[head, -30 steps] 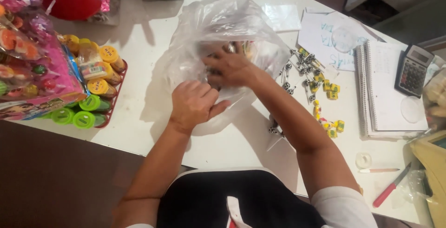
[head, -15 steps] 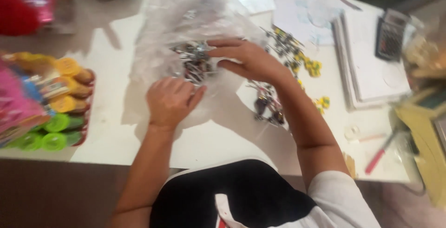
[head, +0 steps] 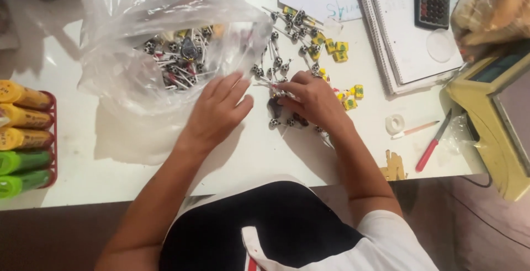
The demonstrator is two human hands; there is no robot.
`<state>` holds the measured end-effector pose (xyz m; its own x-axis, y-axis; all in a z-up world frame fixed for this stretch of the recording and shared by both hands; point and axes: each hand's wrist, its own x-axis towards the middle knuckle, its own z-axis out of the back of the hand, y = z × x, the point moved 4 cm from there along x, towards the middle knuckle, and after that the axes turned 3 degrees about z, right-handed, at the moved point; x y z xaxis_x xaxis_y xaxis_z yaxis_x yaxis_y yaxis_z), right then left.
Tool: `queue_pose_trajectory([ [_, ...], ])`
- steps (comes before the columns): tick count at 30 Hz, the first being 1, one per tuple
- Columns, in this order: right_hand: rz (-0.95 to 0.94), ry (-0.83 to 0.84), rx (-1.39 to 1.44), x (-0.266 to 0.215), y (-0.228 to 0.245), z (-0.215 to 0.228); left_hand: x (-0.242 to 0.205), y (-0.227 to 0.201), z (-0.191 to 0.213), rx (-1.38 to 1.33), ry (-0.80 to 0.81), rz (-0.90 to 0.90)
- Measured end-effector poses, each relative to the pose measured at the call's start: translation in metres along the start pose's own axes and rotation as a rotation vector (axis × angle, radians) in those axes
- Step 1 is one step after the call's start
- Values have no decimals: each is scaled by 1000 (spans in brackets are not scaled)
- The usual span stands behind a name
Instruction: The person sorts various small candies and lollipops by hand, picking them from a large clear plastic bag and placing them into a pink cardboard box.
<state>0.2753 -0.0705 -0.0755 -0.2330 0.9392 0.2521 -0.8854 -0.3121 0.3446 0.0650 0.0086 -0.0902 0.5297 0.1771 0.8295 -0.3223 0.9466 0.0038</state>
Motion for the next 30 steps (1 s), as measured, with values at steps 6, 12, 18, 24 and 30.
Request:
queue_pose_trajectory([
  [6,-7,32,-134,-13,-14,-5,17,26,-28,203,842,401],
  [12,-84,25,-168,-16,-19,2,-2,62,-45,455,722,457],
  [18,-309,-2,40,-18,-25,-2,4,14,-49,129,26,134],
  [24,-350,39,84,-10,-11,21,-28,-8,-88,-7,160,123],
  [30,-408,110,-3,-13,-14,6,-40,-8,-104,26,219,170],
])
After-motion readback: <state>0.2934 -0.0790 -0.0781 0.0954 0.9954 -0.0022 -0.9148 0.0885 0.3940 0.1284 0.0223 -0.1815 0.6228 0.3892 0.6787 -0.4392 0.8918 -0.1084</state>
